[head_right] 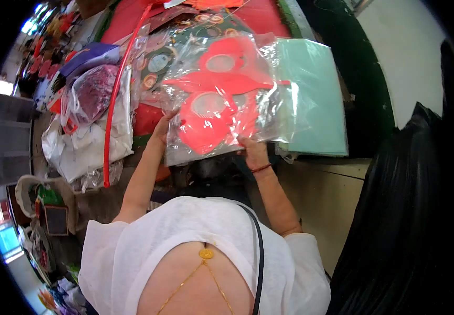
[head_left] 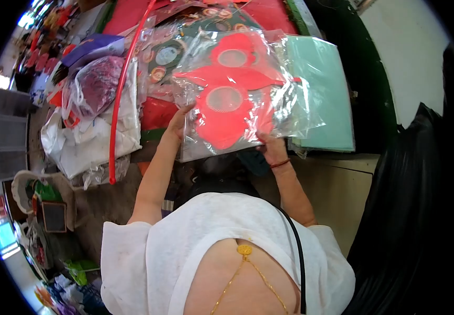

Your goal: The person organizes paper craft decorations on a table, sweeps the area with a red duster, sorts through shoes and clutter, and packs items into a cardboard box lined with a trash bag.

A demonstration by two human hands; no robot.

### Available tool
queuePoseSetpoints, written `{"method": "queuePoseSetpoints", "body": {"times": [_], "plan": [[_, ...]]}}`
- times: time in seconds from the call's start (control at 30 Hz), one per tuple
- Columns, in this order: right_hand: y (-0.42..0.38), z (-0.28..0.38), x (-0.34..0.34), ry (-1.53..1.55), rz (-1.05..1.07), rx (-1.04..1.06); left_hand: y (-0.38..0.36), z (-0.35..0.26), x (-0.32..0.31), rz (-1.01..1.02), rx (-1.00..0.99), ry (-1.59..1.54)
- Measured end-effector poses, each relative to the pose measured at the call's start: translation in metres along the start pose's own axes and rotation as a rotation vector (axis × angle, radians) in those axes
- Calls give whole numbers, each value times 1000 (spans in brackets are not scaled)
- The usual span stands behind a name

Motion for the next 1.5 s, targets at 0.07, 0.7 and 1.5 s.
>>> {"method": "queuePoseSetpoints", "body": {"times": [0.07, 0.7, 1.5], "plan": [[2, -32, 6, 92, 92, -155, 27, -16, 18, -306, -39, 642], [30, 31, 215, 478, -503, 70, -166, -84, -167, -399, -504, 776], [173, 613, 38, 80, -175, 1068, -54, -71, -324, -13, -430, 992]]}}
Point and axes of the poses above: each hand's wrist, its own y-axis towards the middle knuckle, its own x-axis out of the back of the hand, z = x × y, the point moved 8 cm from there along y, towards the middle knuckle, and after that the axes turned 13 degrees about x, right-handed, at the moved point
